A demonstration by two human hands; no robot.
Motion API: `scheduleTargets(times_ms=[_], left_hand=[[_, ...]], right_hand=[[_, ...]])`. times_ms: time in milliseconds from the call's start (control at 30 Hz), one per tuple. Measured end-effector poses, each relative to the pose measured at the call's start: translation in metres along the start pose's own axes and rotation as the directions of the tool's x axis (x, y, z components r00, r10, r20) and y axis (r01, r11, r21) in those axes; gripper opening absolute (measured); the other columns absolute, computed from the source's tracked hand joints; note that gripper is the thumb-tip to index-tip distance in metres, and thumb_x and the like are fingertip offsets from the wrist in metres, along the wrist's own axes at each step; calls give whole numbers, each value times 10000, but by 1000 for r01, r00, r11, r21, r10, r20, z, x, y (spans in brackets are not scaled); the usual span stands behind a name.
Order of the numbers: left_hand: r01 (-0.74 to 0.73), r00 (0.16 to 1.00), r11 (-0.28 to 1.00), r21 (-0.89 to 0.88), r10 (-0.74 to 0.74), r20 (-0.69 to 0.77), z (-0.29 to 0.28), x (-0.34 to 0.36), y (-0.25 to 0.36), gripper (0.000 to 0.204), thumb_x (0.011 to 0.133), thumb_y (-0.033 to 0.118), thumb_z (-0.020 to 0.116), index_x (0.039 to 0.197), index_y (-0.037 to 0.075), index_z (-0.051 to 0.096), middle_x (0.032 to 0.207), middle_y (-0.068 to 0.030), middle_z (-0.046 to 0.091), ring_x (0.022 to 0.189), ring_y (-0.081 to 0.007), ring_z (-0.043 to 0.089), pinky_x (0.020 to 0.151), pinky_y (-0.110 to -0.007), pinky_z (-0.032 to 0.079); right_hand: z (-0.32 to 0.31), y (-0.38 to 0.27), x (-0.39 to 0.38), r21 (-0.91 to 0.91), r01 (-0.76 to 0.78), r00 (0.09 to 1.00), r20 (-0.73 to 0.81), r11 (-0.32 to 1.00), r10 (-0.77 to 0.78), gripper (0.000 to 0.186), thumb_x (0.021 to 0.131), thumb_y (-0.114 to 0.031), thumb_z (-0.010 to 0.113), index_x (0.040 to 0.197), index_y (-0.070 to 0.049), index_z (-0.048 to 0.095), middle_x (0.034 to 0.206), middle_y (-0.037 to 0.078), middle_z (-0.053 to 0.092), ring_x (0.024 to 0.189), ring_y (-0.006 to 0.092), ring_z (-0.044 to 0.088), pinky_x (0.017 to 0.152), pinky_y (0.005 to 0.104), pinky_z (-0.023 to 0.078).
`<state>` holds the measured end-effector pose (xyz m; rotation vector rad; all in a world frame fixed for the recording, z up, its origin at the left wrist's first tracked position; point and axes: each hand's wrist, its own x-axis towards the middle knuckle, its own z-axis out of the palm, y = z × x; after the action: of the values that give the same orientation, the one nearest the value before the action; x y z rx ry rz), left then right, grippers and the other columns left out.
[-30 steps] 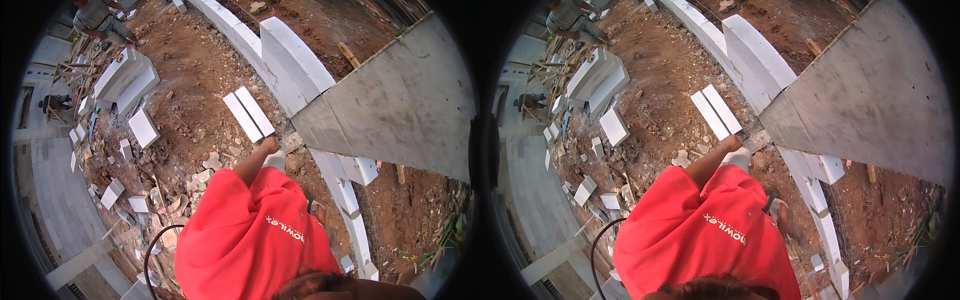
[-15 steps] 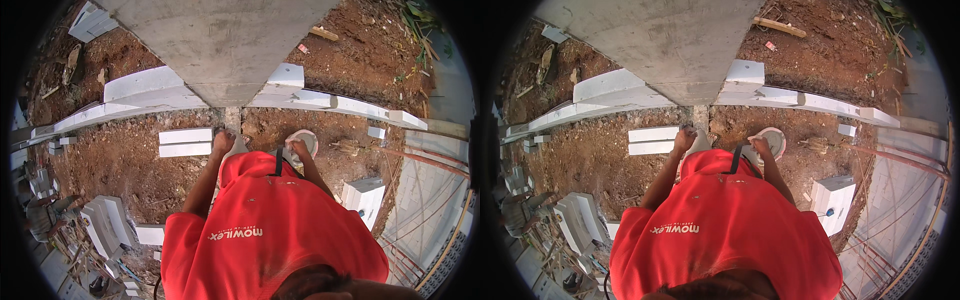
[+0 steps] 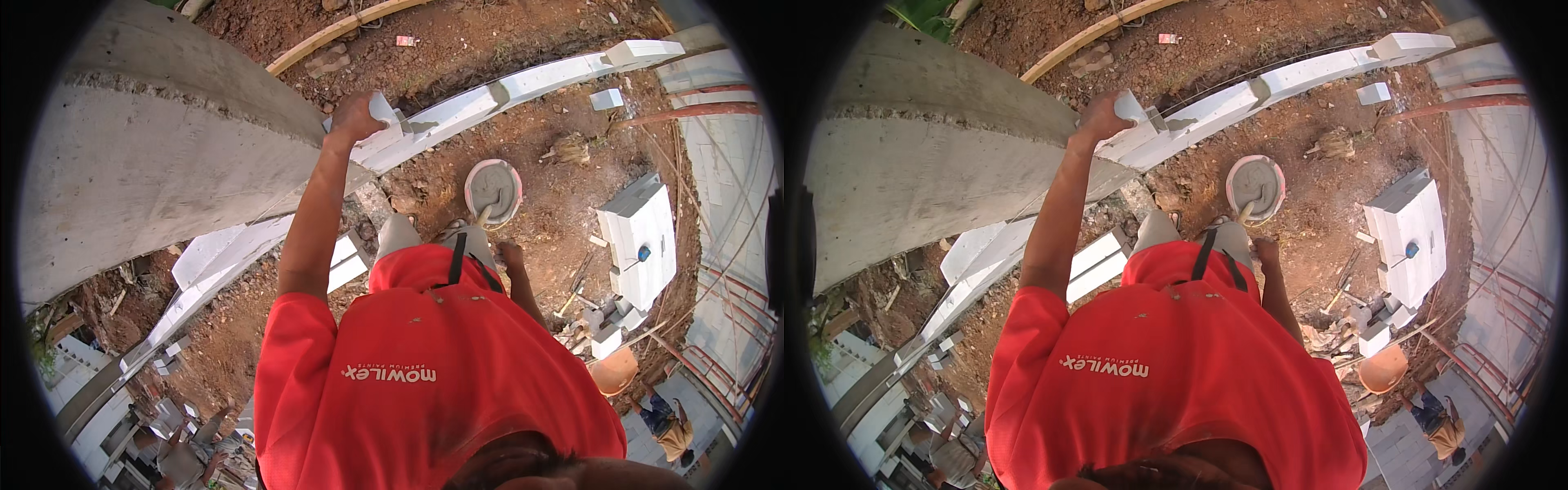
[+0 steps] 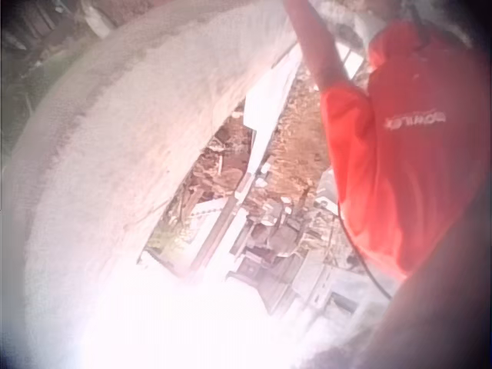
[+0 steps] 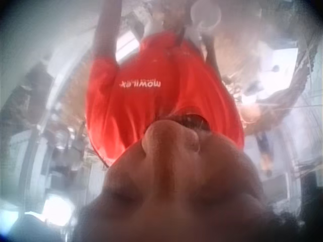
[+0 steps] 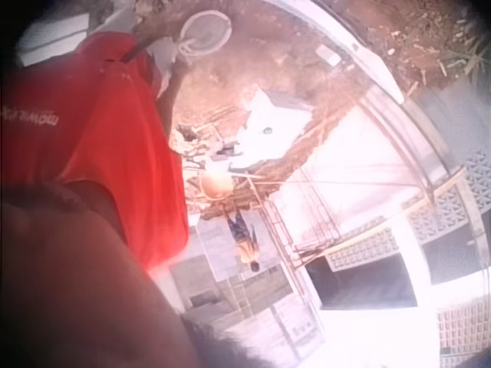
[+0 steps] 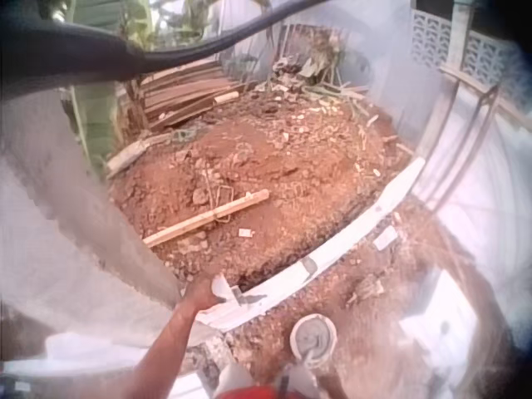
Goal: The person picks up white rectangular tiles and places them along a low concrete wall. They use a trowel to scoop mortar from a bucket and apply it to the wall and the back of each tile before setting it in place.
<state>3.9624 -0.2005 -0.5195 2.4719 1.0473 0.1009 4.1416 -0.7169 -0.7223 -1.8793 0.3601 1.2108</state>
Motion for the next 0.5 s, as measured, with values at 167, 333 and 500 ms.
scheduleTargets(times_ms=[167, 333, 500], left_hand=[[22, 998, 989, 146, -30, 47, 13, 6, -11, 903, 624, 307, 872, 1441, 138, 527, 1354, -171, 591, 1241, -377, 586, 1026, -489, 507], [108, 972, 969, 223, -150, 178, 4, 19, 17, 1009, 618, 374, 887, 1490, 128, 444, 1329, -247, 602, 1172, -394, 638, 976, -481, 540], [176, 960, 950, 257, -223, 168, 0, 20, 22, 1066, 624, 571, 879, 1488, 122, 445, 1261, -235, 651, 1168, -378, 650, 957, -480, 544]], right_hand=[[-57, 39, -14, 208, -147, 988, 69, 967, 135, 213, 933, -146, 563, 1103, -107, 685, 587, -73, 395, 432, 66, 374, 390, 256, 268], [-91, 57, 2, 217, -225, 972, 120, 950, 203, 95, 934, -111, 546, 968, -126, 634, 565, -87, 320, 421, 57, 313, 386, 259, 233], [-93, 10, 12, 170, -124, 980, 177, 978, 94, 37, 923, -114, 569, 922, -109, 606, 598, -64, 402, 456, 70, 385, 417, 253, 306]])
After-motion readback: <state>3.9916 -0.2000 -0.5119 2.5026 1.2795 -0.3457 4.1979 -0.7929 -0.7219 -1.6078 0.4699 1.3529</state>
